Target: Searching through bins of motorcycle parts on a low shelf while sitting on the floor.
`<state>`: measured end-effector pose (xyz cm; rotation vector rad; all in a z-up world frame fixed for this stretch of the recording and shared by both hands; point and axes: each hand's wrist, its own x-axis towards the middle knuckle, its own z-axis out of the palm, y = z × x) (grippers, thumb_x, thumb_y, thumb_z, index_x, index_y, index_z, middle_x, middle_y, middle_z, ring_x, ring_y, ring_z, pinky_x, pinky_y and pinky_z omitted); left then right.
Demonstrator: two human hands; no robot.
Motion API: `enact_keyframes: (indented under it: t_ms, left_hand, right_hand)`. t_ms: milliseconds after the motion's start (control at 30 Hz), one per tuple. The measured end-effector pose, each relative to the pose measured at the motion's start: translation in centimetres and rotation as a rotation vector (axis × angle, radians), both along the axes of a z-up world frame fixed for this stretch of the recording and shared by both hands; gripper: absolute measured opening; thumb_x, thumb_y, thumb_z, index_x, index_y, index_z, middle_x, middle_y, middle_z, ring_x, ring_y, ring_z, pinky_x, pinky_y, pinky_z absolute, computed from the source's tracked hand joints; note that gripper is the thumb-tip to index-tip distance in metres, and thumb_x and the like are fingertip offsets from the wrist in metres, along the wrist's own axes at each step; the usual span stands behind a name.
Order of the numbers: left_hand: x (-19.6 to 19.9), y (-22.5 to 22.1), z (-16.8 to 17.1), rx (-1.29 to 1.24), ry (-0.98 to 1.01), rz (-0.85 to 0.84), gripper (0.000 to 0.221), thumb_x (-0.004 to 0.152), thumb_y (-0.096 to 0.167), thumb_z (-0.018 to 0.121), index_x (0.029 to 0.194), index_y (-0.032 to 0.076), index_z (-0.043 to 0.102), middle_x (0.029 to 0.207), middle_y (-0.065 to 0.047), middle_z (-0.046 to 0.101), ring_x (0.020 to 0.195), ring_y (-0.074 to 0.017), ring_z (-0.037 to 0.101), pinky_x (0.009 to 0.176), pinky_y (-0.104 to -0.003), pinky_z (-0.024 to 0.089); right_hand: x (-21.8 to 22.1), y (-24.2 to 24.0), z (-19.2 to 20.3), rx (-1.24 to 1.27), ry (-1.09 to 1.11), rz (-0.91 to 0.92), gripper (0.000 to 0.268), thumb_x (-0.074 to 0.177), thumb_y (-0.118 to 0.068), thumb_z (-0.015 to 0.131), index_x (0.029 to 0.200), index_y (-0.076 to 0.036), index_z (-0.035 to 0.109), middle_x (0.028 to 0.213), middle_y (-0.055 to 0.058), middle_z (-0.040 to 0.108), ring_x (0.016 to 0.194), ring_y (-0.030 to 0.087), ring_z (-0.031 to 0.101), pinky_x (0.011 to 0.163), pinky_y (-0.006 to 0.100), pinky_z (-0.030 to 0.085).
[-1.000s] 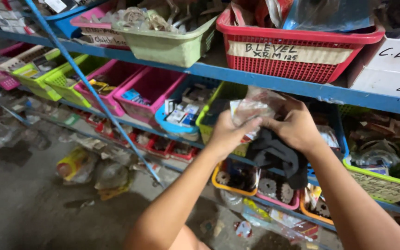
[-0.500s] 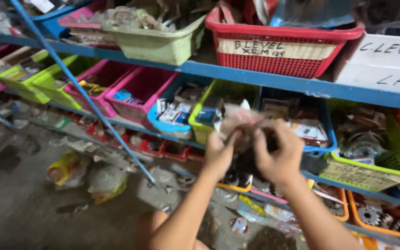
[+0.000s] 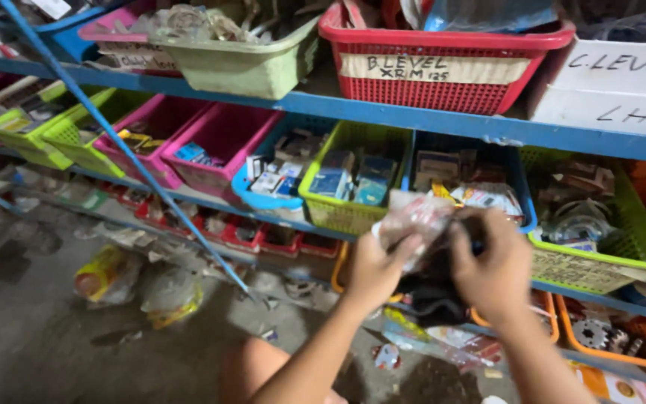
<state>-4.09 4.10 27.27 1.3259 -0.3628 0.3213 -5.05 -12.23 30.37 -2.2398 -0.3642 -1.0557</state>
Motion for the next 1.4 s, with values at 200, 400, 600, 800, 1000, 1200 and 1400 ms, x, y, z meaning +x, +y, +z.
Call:
enact_keyframes:
  t_ms: [200,400,600,800,1000,1200,1400]
  left_hand:
    - [3.7,-2.3,5.7,0.224,-0.213,-0.063,0.024,0.082,0.007,0.071,0.104,-0.004,0.072,0.094,-0.01,0.078,0.076,-0.0155,0.07,0.069,-0.027,0.057]
    - [11.5,-7.5,4.8,0.685,0.022,0.035,0.048,0.08,0.038,0.069,0.1,-0.005,0.066,0.072,-0.018,0.071,0.047,-0.0288,0.065,0.045,-0.039,0.053]
    - [12.9,-7.9,4.7,0.822,0.119,-0.079,0.051,0.083,0.041,0.066,0.11,-0.002,0.07,0.089,-0.02,0.075,0.059,-0.0313,0.071,0.051,-0.039,0.06]
    - [12.4,-7.9,5.1,0.783,0.194,-0.131,0.065,0.081,0.045,0.067,0.12,-0.006,0.061,0.096,-0.021,0.072,0.06,-0.0262,0.069,0.051,-0.035,0.057]
    - [11.7,-8.8,4.0,0.54,-0.074,-0.149,0.039,0.083,0.023,0.073,0.112,-0.001,0.065,0.094,-0.015,0.073,0.074,-0.0216,0.068,0.07,-0.033,0.058]
    - [8.5,-8.3,4.1,0.042,-0.169,-0.239,0.016,0.087,-0.003,0.068,0.103,-0.004,0.068,0.099,-0.012,0.075,0.084,-0.0168,0.069,0.077,-0.028,0.057]
    - [6.2,-8.8,2.8,-0.181,0.001,-0.187,0.035,0.087,0.021,0.081,0.115,0.004,0.07,0.105,-0.009,0.075,0.099,-0.0157,0.07,0.089,-0.036,0.057]
  right_hand:
    - [0.3,-7.4,4.4,-0.216,0.31,-0.264,0.034,0.089,-0.018,0.073,0.116,0.002,0.074,0.104,0.024,0.064,0.088,0.044,0.063,0.079,0.05,0.053]
    - [1.7,-9.7,3.9,-0.319,0.361,-0.238,0.035,0.085,-0.022,0.07,0.112,-0.001,0.075,0.112,0.024,0.072,0.091,0.047,0.067,0.083,0.05,0.055]
    - [2.0,-8.6,4.0,-0.393,0.532,-0.365,0.037,0.091,-0.034,0.061,0.12,-0.015,0.077,0.121,0.016,0.07,0.095,0.046,0.068,0.081,0.052,0.056]
    - [1.9,-8.2,3.7,-0.485,0.509,-0.458,0.04,0.094,-0.044,0.059,0.12,-0.017,0.075,0.12,0.014,0.07,0.088,0.045,0.071,0.074,0.053,0.059]
    - [2.1,-8.9,2.4,-0.436,0.372,-0.444,0.04,0.094,-0.04,0.064,0.109,-0.004,0.063,0.103,0.017,0.071,0.084,0.043,0.069,0.072,0.051,0.055]
    - [0.1,-8.1,3.7,-0.19,0.326,-0.286,0.069,0.088,-0.04,0.071,0.144,-0.001,0.056,0.126,0.023,0.06,0.1,0.047,0.064,0.083,0.054,0.052]
    - [0.6,-6.8,1.1,0.264,0.235,0.127,0.055,0.092,-0.015,0.065,0.145,-0.005,0.056,0.127,0.02,0.065,0.071,0.032,0.063,0.064,0.045,0.051]
